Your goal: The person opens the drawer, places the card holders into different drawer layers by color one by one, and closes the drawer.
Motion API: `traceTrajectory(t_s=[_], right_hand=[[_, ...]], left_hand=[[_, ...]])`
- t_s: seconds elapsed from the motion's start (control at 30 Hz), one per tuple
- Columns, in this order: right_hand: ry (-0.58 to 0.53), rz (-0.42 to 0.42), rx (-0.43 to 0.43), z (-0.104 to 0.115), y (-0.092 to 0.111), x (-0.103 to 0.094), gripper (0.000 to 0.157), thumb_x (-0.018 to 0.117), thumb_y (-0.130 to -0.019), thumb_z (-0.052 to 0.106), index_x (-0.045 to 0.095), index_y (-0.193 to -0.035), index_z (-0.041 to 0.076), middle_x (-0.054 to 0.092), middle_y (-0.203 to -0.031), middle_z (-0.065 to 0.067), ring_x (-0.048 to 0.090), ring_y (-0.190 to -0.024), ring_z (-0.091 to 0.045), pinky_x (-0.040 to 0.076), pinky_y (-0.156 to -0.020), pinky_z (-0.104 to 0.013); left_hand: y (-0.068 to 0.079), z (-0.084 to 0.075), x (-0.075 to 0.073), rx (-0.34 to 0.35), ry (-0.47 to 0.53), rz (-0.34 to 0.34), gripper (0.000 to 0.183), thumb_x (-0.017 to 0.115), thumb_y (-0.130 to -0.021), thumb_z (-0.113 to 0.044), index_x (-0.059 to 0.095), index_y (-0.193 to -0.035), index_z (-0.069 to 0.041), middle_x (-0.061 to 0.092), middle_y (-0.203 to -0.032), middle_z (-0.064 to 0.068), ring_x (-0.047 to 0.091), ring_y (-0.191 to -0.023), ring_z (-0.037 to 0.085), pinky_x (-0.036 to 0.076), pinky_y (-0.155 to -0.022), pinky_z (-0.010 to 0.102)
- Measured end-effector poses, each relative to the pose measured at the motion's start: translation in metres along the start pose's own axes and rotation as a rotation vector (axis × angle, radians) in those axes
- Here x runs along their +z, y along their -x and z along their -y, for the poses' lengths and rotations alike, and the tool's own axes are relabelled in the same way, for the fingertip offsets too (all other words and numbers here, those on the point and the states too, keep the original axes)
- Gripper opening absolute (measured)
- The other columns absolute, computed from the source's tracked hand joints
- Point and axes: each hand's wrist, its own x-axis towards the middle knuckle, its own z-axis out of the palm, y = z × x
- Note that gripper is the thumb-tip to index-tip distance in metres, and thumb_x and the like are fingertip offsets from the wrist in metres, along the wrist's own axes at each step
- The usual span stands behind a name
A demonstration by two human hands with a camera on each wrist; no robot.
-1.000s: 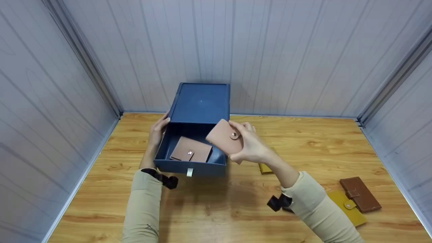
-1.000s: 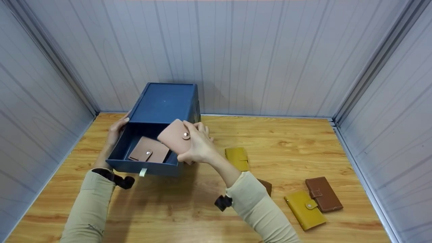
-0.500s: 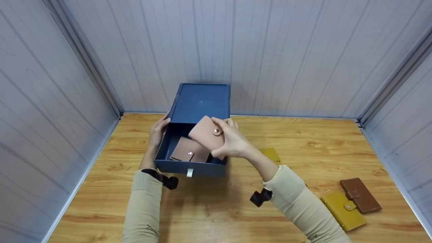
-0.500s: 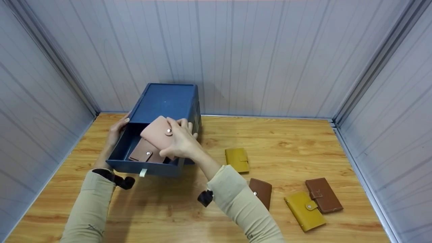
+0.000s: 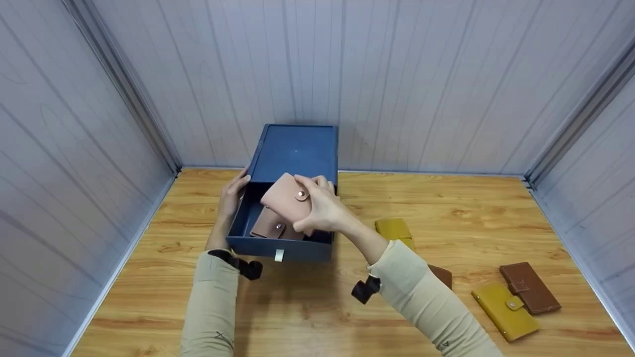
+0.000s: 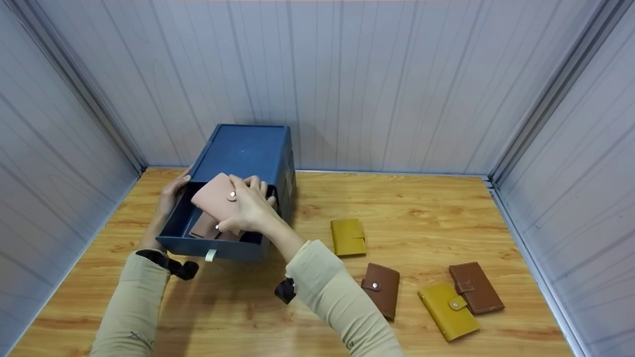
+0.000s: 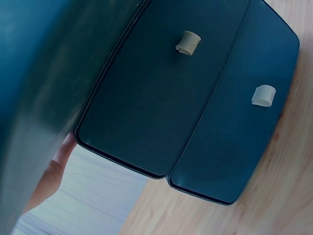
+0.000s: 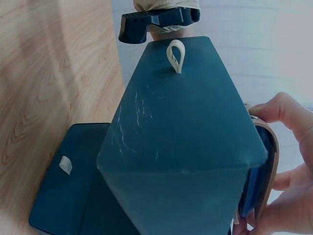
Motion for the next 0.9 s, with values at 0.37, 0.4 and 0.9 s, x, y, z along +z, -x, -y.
traceTrajectory(t_s=[0.37,0.4,0.9], right_hand=[[-0.002,0.035,0.018,0.004,-0.003,0.008,0.090,0.076,-0.061,0.018,0.030,-0.138,0.011,0.034,-0.123,-0.013,0.029,-0.111,-0.025,0.037,-0.085,-0.040],[-0.013,0.036,0.023,0.005,-0.003,0.008,0.089,0.076,-0.062,0.019,0.030,-0.139,0.012,0.033,-0.125,-0.013,0.028,-0.113,-0.025,0.036,-0.086,-0.041],[-0.203,0.024,-0.121,0.004,0.011,0.006,0.061,0.070,-0.075,0.017,0.044,-0.129,0.007,0.041,-0.121,-0.014,0.039,-0.107,-0.028,0.034,-0.090,-0.041]], left_hand=[[-0.003,0.004,-0.001,0.010,0.003,-0.010,0.041,0.042,-0.089,-0.003,0.039,-0.129,0.008,0.037,-0.132,0.021,0.038,-0.120,0.028,0.029,-0.098,0.029],[-0.002,0.004,-0.001,0.013,0.010,-0.011,0.041,0.042,-0.089,-0.003,0.039,-0.128,0.008,0.037,-0.132,0.021,0.038,-0.119,0.028,0.029,-0.098,0.029],[-0.002,0.004,-0.001,0.022,-0.001,-0.005,0.041,0.042,-0.089,-0.003,0.039,-0.129,0.008,0.037,-0.133,0.021,0.037,-0.120,0.028,0.028,-0.098,0.029]])
